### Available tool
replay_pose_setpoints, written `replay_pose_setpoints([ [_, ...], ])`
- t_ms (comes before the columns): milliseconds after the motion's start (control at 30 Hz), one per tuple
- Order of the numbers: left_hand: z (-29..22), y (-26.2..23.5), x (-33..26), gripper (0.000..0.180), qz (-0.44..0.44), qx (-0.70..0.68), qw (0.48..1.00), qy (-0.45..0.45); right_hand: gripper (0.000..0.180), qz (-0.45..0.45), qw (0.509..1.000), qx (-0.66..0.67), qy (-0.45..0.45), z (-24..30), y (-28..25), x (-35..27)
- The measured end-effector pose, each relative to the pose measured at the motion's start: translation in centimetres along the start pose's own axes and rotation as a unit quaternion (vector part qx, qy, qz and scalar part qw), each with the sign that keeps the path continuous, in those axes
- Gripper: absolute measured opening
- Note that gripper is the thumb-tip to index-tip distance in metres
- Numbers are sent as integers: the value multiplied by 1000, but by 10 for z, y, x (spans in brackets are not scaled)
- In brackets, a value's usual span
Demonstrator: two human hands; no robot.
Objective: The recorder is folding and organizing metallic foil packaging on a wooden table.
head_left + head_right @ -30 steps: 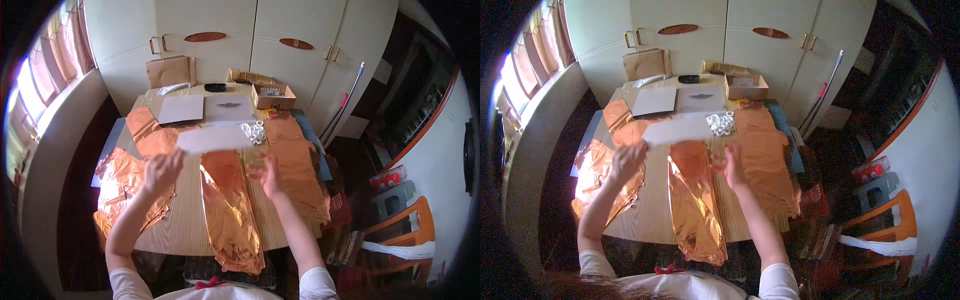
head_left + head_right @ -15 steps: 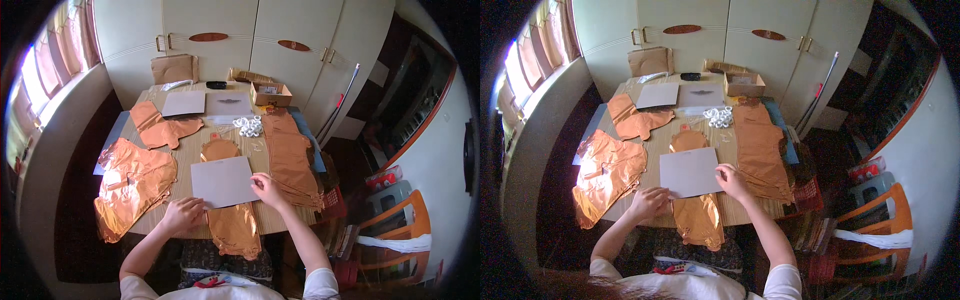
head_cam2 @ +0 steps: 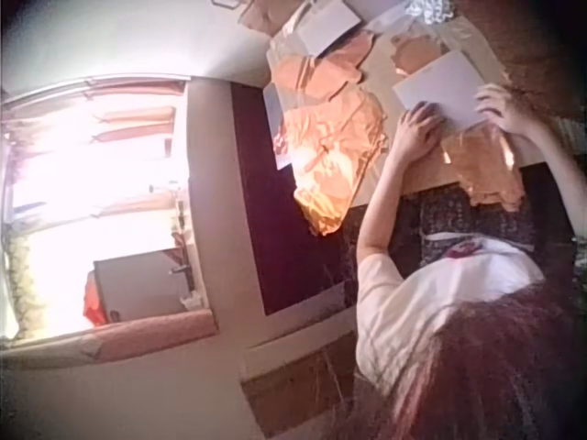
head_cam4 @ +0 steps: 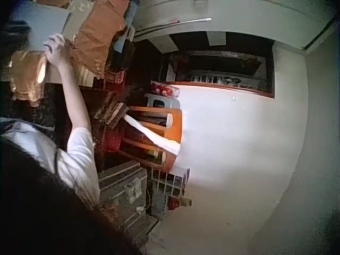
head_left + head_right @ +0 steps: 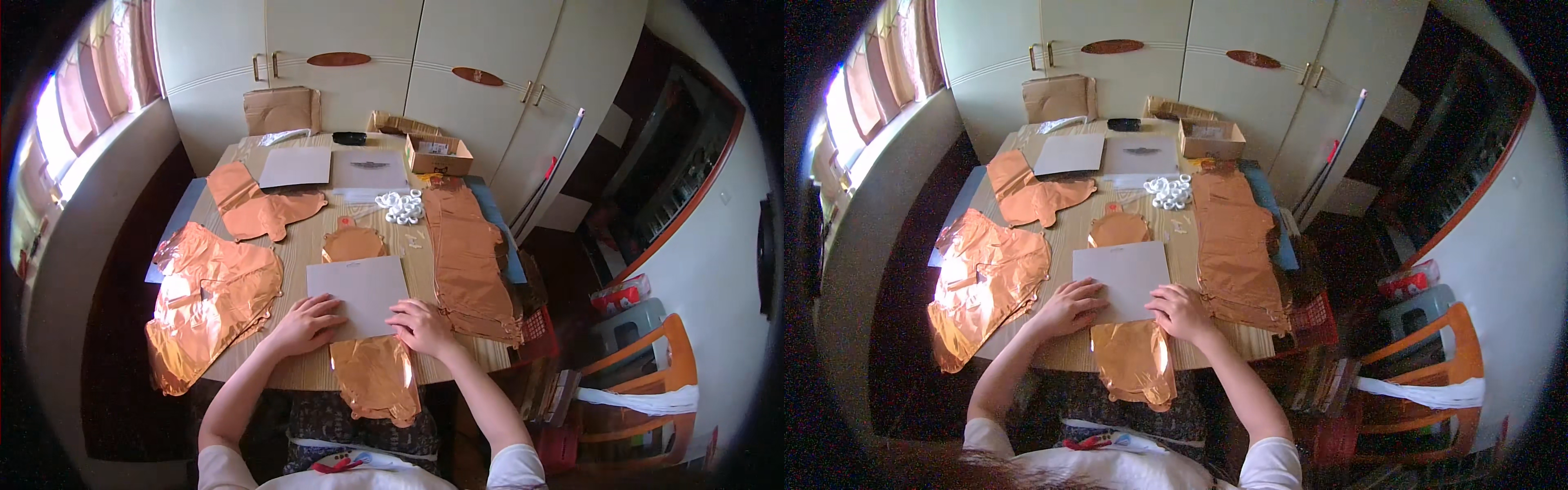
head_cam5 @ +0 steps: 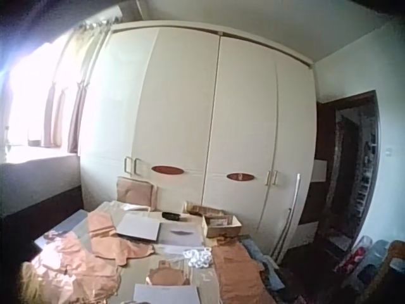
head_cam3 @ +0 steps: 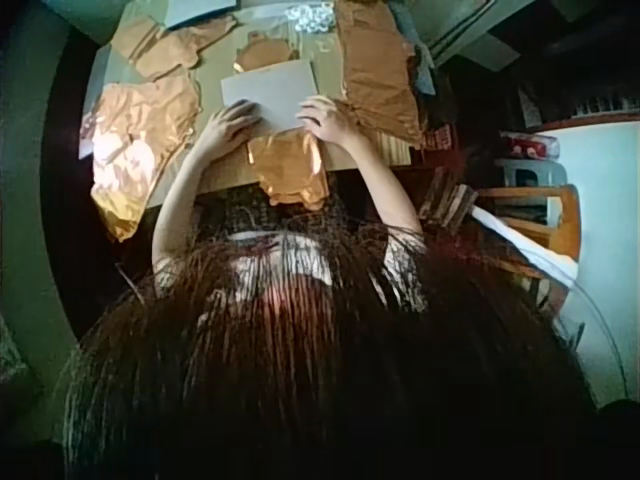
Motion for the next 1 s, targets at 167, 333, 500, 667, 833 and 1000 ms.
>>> replay_pose_setpoints([
  [167,-4,3,0,37,31,35,999,20,15,26,999,27,30,-7,4,-2],
  [333,-7,0,1,37,32,40,998,25,18,21,998,39,36,-7,-1,-4],
  [500,-7,0,1,35,24,50,998,20,32,79,996,-37,-15,9,-5,-6],
  [667,-9,0,3,35,23,55,998,24,40,93,995,-19,-15,-4,9,-19],
  [833,-11,-4,2,35,25,44,998,25,43,117,993,-23,-23,-5,10,-19],
  [1000,-13,-5,3,35,32,31,999,28,51,147,988,-33,-25,3,1,-17],
])
Point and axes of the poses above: each hand's wrist, its own x-axis towards the middle knuckle, its own y-axis out of the palm, z = x × y, the point moved 6 cm from there along x, towards the middle knuckle, and after that the axes turned 4 degrees about -z, right-handed, at the moved point
